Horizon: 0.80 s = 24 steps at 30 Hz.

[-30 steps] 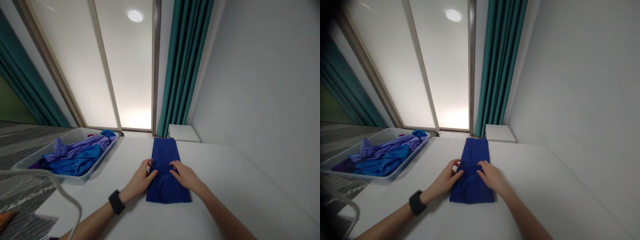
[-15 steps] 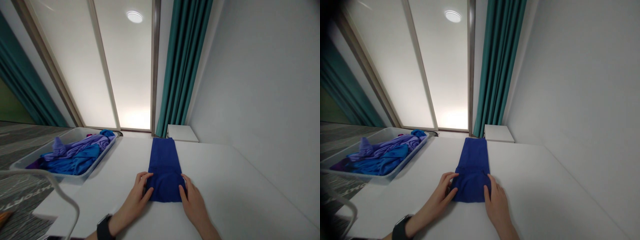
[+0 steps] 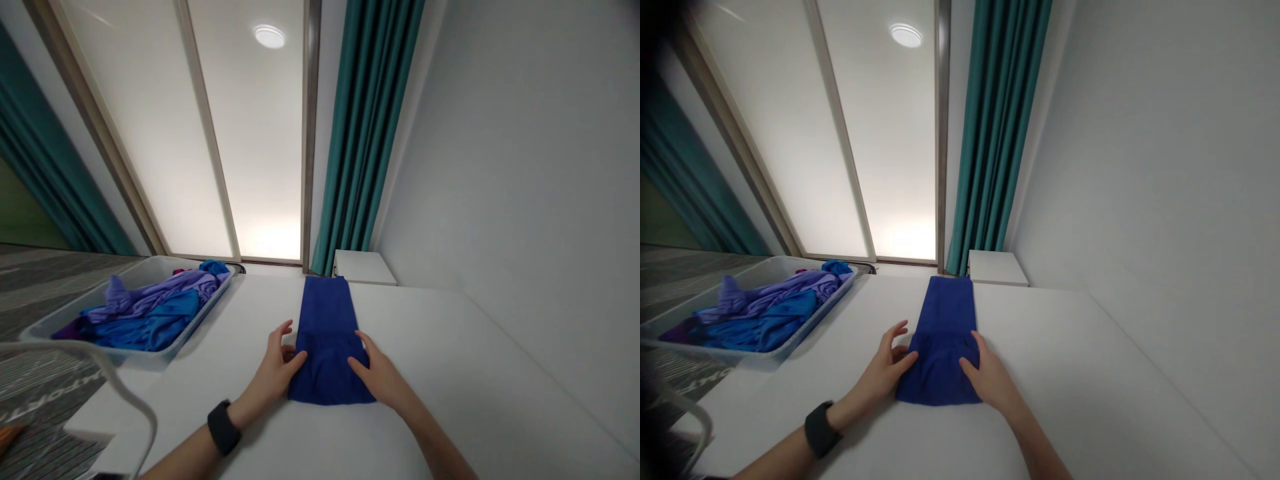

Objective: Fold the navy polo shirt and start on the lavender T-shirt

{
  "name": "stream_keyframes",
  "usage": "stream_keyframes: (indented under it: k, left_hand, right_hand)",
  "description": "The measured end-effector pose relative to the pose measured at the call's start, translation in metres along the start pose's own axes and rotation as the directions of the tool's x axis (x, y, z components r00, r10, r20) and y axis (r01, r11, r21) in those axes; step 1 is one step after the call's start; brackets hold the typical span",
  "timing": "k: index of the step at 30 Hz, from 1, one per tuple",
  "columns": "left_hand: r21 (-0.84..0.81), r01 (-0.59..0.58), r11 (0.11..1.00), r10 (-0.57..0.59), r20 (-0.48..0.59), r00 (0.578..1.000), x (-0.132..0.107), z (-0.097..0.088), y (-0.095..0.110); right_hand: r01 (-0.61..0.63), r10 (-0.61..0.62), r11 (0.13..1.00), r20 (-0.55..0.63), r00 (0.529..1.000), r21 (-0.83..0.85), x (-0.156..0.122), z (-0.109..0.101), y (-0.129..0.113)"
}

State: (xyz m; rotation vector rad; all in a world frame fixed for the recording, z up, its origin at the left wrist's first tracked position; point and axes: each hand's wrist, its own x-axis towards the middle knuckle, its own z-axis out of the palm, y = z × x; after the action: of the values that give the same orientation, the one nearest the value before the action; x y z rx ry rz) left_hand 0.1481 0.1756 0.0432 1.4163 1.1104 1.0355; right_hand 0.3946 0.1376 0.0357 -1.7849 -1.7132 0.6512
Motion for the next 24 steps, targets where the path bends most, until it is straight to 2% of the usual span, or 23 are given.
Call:
stream_keyframes:
  k: [3,5,8,10,14,16,18,20,24]
  left_hand:
    - [-0.089,0.127,0.988,-0.125,0.033,0.992,0.020,-0.001,0.005]
    - [-0.088,0.149,0.985,-0.144,0.065,0.987,0.029,-0.001,0.009]
    - [-0.051,0.087,0.995,-0.082,0.096,0.992,0.033,-0.002,0.016]
    - [-0.045,0.014,0.999,-0.008,0.131,0.991,0.031,-0.003,0.022]
    - [-0.073,-0.062,0.995,0.077,0.229,0.970,0.023,-0.006,0.034]
    - [-0.091,-0.065,0.994,0.088,0.268,0.959,0.021,-0.008,0.038]
    - [-0.109,-0.067,0.992,0.095,0.282,0.955,0.021,-0.009,0.040]
    - [-0.141,-0.060,0.988,0.097,0.273,0.957,0.025,-0.009,0.041]
    - [-0.255,0.006,0.967,0.046,0.195,0.980,0.043,-0.006,0.043]
  right_hand:
    - [-0.056,0.058,0.998,0.116,0.992,-0.016,0.020,-0.011,-0.011]
    - [-0.021,0.034,0.996,0.155,0.987,-0.087,0.030,-0.016,-0.020]
    - [0.052,-0.013,0.979,0.194,0.981,-0.196,0.038,-0.016,-0.031]
    - [0.079,-0.034,0.976,0.218,0.975,-0.202,0.041,-0.015,-0.034]
    - [0.133,-0.099,0.987,0.301,0.949,-0.093,0.045,-0.019,-0.037]
    - [0.140,-0.132,0.990,0.407,0.904,0.010,0.045,-0.026,-0.040]
    - [0.090,-0.152,0.985,0.505,0.849,0.144,0.044,-0.034,-0.044]
    - [0.029,-0.179,0.962,0.547,0.818,0.271,0.045,-0.042,-0.047]
    - [0.025,-0.226,0.929,0.513,0.828,0.369,0.062,-0.054,-0.049]
